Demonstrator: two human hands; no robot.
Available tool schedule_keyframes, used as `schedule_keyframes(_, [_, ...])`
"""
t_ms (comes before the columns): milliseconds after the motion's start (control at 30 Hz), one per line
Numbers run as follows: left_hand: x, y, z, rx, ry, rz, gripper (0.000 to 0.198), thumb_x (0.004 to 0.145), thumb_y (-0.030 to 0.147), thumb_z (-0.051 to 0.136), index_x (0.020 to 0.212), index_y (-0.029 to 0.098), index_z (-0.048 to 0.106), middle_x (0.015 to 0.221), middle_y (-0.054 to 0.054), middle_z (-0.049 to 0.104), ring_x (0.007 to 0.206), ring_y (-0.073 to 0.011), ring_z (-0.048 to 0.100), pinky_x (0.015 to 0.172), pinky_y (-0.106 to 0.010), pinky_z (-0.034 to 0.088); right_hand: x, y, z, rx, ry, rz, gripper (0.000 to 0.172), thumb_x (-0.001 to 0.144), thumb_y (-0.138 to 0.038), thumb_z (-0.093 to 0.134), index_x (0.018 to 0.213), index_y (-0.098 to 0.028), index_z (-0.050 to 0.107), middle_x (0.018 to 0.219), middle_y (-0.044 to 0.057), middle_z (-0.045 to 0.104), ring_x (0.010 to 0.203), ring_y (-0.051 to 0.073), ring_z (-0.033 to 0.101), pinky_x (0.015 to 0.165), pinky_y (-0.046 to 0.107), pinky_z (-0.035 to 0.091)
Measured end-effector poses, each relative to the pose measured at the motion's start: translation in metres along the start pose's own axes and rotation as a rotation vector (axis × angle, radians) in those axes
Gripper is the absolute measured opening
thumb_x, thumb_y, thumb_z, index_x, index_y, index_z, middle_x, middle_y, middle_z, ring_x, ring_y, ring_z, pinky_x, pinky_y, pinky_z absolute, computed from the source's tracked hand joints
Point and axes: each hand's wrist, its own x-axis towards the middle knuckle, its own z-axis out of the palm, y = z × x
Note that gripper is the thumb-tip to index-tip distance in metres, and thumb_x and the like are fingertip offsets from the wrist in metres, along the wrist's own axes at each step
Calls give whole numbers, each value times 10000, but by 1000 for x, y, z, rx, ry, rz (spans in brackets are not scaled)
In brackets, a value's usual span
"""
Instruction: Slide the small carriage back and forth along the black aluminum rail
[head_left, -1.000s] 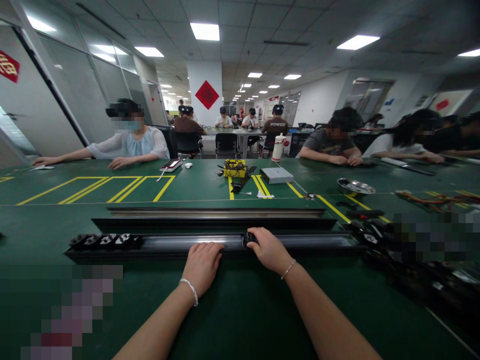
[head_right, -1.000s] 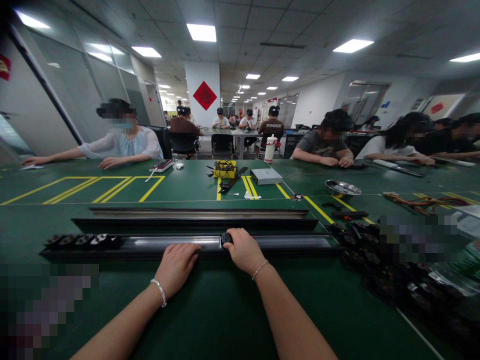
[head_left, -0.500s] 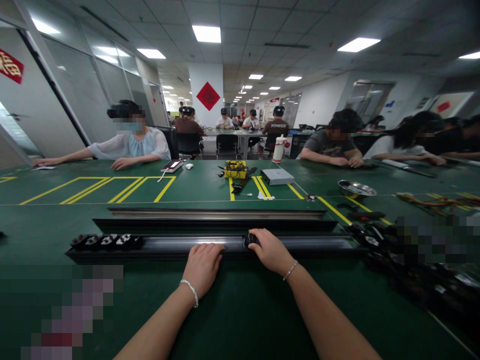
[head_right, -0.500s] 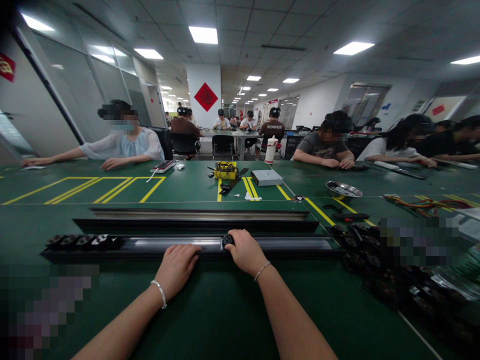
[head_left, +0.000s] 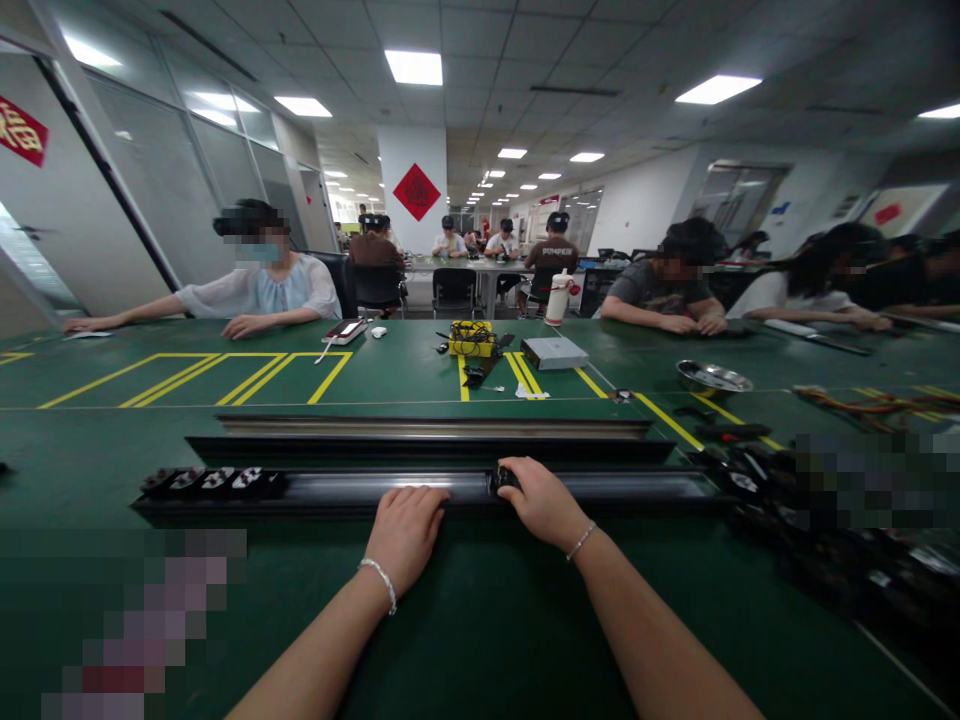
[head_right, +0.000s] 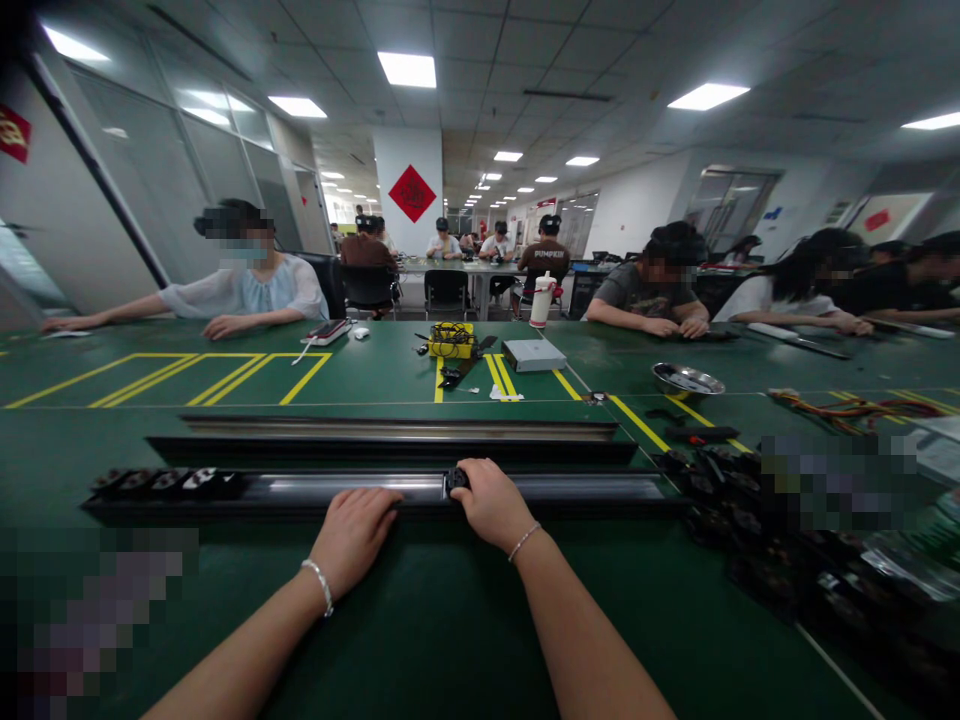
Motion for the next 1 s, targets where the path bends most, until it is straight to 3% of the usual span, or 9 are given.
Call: schedule_keyframes(1000, [0, -1, 1, 0, 5, 4, 208, 831, 207, 395, 981, 259, 529, 954, -4, 625, 903, -164, 528, 827, -347, 316, 0, 6, -1, 54, -13, 14, 314, 751, -195, 524, 1060, -139, 535, 1063, 100, 566, 1027, 191, 475, 921, 317, 344])
